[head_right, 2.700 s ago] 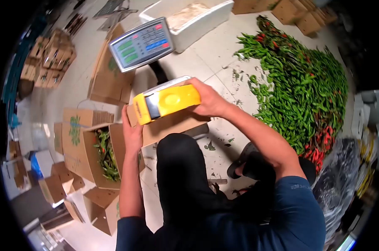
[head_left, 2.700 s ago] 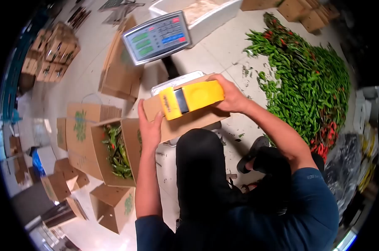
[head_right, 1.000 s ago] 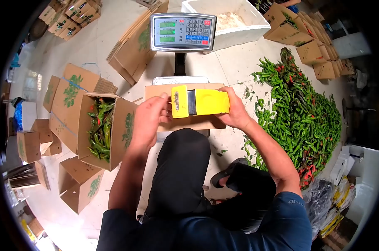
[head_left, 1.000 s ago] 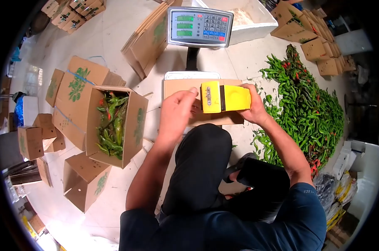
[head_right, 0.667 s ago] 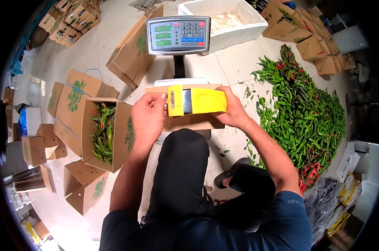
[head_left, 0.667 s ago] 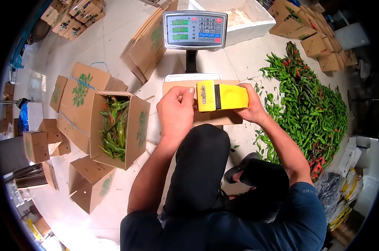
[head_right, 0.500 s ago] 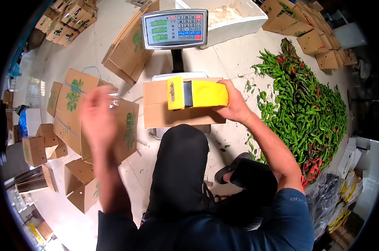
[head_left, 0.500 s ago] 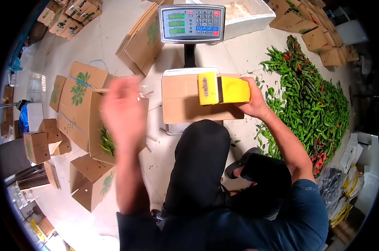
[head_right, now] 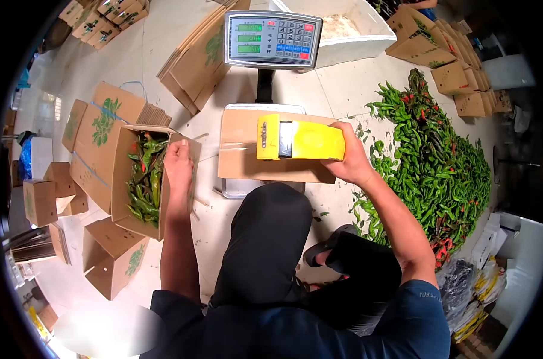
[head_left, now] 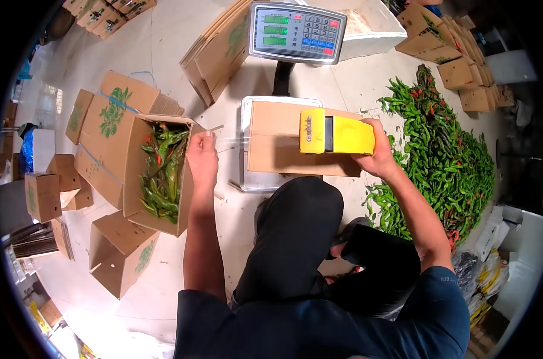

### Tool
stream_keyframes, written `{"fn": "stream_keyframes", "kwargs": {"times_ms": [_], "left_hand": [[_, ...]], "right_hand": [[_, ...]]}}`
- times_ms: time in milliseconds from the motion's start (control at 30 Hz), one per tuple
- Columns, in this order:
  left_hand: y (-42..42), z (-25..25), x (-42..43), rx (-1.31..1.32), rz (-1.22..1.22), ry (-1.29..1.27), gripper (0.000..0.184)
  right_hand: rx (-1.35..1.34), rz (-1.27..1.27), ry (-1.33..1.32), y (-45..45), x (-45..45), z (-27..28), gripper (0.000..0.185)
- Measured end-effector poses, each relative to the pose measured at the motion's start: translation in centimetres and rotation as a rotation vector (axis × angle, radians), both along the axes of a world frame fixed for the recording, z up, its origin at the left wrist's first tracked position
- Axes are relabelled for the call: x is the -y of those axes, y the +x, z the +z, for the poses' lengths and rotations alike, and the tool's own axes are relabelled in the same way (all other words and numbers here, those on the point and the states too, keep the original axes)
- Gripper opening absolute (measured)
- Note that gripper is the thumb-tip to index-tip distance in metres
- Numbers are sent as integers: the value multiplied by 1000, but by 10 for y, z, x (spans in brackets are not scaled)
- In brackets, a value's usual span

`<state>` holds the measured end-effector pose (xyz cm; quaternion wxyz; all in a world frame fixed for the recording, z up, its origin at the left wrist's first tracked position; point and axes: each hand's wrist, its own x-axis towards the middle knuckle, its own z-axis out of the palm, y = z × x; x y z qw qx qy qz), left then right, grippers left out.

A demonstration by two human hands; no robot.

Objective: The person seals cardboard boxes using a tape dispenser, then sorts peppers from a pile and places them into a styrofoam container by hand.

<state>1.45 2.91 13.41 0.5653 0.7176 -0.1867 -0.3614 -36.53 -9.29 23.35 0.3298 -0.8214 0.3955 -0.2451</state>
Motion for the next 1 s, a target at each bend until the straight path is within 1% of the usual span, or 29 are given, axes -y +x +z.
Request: {"fn": "stream_keyframes", "kwargs": {"times_ms": [33, 133, 367, 467, 500, 600, 633, 767, 867, 900, 1000], "left_hand": [[0, 3, 0, -62, -7, -2, 24], [5, -13, 2, -144, -11, -107, 25], [6, -25, 1, -219, 16, -98, 25], [4, -43, 1, -247, 43, -82, 25], [3, -46, 1, -264, 57, -82, 23], [-1, -59, -1, -332, 47, -95, 23], [-4, -64, 1, -345, 47, -119, 23], [-29, -77, 12, -338, 53, -26, 22], [-51, -108, 18, -291, -82, 62, 29], [-61, -110, 22, -253, -30, -1, 25], [-63, -111, 19, -88, -122, 109, 33]], "right_hand": [[-8, 6, 0, 1, 0, 1, 57], [-57, 20, -35, 2, 0, 3, 60], [-86, 47, -20, 9, -1, 11, 65], [-153, 61, -70, 14, -2, 16, 67], [-165, 56, -52, 15, -3, 16, 71], [-193, 70, -133, 19, -4, 19, 74], [-169, 74, -103, 16, -2, 16, 76], [-166, 56, -116, 17, -2, 12, 75], [-164, 76, -161, 12, 1, 6, 74], [-156, 59, -126, 14, -1, 8, 73], [-171, 43, -46, 16, -5, 12, 71]]}}
